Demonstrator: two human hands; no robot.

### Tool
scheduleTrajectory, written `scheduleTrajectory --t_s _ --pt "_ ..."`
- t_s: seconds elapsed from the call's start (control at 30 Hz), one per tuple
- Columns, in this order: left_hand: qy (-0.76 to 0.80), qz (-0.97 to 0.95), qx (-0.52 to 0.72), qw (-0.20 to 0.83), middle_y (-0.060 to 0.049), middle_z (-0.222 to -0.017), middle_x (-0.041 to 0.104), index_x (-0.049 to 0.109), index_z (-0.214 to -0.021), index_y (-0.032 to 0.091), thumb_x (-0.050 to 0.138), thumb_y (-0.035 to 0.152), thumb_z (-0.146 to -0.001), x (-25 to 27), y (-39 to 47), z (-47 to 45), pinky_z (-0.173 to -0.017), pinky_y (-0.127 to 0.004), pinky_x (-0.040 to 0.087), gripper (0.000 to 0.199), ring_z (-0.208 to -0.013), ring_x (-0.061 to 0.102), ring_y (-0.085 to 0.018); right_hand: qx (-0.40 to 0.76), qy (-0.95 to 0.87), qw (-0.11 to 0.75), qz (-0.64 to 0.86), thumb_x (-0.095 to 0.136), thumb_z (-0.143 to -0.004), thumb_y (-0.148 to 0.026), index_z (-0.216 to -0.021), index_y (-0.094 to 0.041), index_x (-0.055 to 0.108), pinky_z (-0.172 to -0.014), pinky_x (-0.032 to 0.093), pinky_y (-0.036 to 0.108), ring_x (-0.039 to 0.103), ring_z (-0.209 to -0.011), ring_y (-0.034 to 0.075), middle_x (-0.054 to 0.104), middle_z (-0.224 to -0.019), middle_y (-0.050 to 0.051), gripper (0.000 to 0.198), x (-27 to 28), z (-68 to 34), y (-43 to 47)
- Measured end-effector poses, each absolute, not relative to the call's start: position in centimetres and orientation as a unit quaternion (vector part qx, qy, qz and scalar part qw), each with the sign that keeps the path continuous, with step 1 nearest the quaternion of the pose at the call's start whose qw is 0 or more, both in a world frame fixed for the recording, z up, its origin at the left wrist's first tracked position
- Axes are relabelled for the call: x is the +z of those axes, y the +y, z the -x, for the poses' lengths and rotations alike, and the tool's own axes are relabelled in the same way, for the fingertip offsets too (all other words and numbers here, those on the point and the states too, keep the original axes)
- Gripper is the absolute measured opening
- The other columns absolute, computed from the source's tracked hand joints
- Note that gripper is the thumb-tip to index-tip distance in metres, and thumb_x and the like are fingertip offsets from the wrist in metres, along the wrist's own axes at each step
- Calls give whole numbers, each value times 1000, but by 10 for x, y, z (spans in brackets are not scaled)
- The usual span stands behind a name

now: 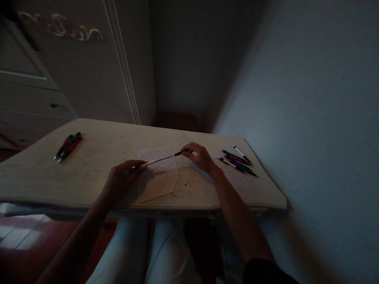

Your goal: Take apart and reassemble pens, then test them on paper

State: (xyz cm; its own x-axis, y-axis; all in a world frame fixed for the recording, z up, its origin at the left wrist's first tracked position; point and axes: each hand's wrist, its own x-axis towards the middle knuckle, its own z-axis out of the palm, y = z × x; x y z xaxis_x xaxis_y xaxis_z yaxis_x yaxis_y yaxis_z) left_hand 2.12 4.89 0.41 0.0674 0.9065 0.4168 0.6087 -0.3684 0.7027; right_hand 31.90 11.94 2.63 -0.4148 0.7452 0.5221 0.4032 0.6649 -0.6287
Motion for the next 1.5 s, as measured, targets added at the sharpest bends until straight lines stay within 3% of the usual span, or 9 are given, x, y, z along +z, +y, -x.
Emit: scheduleTrajectory --t_s 0.63,1.1,1.5 --pt "500 -739 413 182 -9 -93 75 75 -99 19 61 42 -85 6 49 -22 -76 -33 53 30 -83 69 -23 226 -837 414 278 67 -89 -37 -97 -18 73 -73 50 28 64 -76 14 72 -90 6 22 13 -284 103" --pt "497 -724 442 182 -5 -87 76 76 -98 20 66 39 -82 6 46 -21 -72 -30 55 26 -72 68 -19 265 -798 440 316 70 -85 -38 -95 -17 75 -69 50 28 63 -70 14 74 -87 5 23 9 -276 99" --pt "457 -745 453 175 -4 -87 76 76 -96 22 68 34 -82 6 46 -20 -72 -29 54 20 -77 70 -19 269 -797 442 311 73 -82 -38 -94 -20 77 -67 51 27 63 -68 13 76 -85 4 22 6 -274 98"
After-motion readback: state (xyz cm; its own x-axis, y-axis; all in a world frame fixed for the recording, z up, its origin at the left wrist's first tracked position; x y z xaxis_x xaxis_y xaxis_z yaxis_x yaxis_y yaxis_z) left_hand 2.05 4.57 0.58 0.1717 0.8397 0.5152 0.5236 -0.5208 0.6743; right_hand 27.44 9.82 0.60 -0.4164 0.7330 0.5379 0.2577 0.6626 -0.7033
